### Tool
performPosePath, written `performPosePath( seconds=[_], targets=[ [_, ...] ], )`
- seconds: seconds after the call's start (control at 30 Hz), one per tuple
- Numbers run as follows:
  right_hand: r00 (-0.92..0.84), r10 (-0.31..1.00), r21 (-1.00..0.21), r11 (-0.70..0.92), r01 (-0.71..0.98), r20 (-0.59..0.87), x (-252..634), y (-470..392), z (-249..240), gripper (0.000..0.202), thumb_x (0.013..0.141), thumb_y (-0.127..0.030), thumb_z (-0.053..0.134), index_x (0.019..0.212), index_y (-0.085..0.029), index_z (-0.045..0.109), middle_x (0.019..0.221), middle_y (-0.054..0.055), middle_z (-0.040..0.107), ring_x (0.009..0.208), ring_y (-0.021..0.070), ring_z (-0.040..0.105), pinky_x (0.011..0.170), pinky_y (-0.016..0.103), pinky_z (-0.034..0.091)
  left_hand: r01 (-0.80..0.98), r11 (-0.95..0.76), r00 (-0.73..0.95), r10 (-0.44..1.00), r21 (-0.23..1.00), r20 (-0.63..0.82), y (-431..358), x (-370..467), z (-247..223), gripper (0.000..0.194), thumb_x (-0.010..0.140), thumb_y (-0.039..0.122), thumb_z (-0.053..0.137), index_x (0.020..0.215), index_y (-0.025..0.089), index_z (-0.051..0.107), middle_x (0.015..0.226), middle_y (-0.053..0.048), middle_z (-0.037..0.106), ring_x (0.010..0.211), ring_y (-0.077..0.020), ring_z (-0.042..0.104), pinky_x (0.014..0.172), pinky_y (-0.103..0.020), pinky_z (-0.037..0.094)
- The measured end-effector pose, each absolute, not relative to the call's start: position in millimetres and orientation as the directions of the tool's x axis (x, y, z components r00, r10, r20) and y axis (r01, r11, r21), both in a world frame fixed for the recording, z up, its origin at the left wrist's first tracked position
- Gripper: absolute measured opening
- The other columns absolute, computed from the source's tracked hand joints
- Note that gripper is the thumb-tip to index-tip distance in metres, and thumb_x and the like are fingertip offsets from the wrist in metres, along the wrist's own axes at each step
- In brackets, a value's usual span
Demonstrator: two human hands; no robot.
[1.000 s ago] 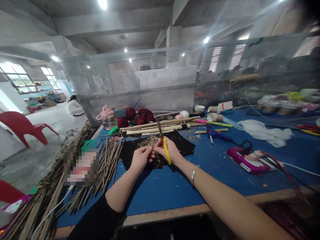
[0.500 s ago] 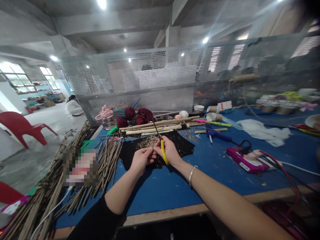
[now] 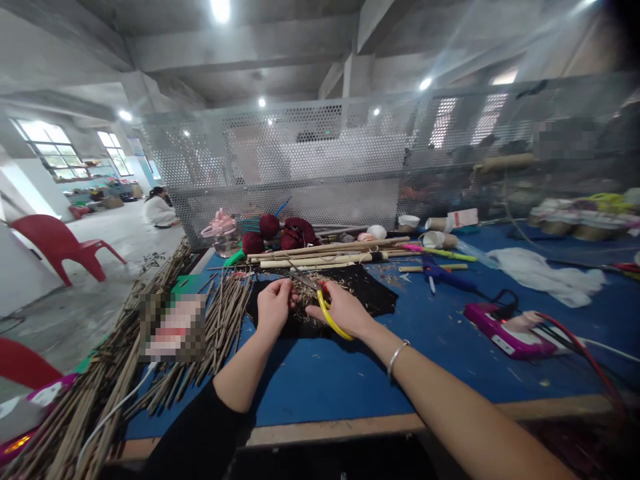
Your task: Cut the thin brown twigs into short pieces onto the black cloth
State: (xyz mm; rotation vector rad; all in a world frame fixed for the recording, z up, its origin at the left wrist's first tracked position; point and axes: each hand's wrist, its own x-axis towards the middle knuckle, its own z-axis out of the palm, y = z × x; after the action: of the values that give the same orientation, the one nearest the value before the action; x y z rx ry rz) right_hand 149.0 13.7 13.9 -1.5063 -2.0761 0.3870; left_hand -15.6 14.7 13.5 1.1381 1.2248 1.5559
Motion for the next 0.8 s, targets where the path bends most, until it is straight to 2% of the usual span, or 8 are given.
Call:
performPosePath(
  seconds=[0.13,0.23,0.47,0.63,0.8],
  targets=[
    [-0.285,0.928,-0.512,0.37,0.775,0.239,149.7,14.4,12.4,0.049,0.065,-0.056,0.06,0.095,-0.019,0.05,0.089,0.005,0.057,0.076,0.016,0.053,0.063,0.024,0.034,0.252,-0.31,-0.213,0.906,0.917,0.365,13.9,-20.8,12.7,0.03,0.076,0.04,0.049,0.07,0.013,0.062,0.056,-0.001,0.058,0.051,-0.0102,0.053,0.048,-0.019,0.039],
    [-0.282,0.926,-0.528,0.375,0.762,0.25,150.3,15.5,12.5,0.046,0.066,-0.055,0.059,0.095,-0.019,0.049,0.086,0.004,0.058,0.072,0.015,0.053,0.06,0.023,0.033,0.377,-0.354,-0.167,0.883,0.856,0.439,13.8,-23.0,10.7,0.03,0.078,0.039,0.048,0.072,0.015,0.064,0.057,-0.001,0.06,0.052,-0.0102,0.052,0.052,-0.02,0.04],
    [-0.246,0.939,-0.481,0.335,0.81,0.24,152.8,16.7,15.5,0.039,0.067,-0.057,0.057,0.08,-0.021,0.051,0.069,-0.001,0.057,0.059,0.0121,0.048,0.051,0.022,0.026,0.389,-0.331,-0.152,0.897,0.859,0.415,16.4,-23.2,4.8,0.03,0.079,0.04,0.047,0.078,0.016,0.064,0.06,-0.001,0.061,0.054,-0.0115,0.055,0.051,-0.019,0.041],
    [-0.267,0.938,-0.473,0.342,0.812,0.219,156.2,19.7,15.7,0.039,0.073,-0.059,0.049,0.074,-0.02,0.052,0.064,0.0,0.055,0.057,0.012,0.046,0.051,0.022,0.026,0.422,-0.35,-0.141,0.886,0.836,0.442,16.8,-24.9,5.2,0.032,0.079,0.041,0.046,0.075,0.015,0.065,0.061,-0.001,0.062,0.055,-0.0113,0.056,0.054,-0.019,0.041],
    [-0.269,0.942,-0.414,0.33,0.848,0.2,157.0,19.3,16.4,0.043,0.07,-0.061,0.051,0.085,-0.021,0.054,0.074,0.002,0.06,0.066,0.0158,0.054,0.054,0.023,0.029,0.408,-0.343,-0.169,0.883,0.846,0.439,18.0,-25.4,4.6,0.032,0.079,0.04,0.046,0.077,0.015,0.065,0.059,-0.001,0.062,0.054,-0.0113,0.055,0.052,-0.02,0.04]
  ],
)
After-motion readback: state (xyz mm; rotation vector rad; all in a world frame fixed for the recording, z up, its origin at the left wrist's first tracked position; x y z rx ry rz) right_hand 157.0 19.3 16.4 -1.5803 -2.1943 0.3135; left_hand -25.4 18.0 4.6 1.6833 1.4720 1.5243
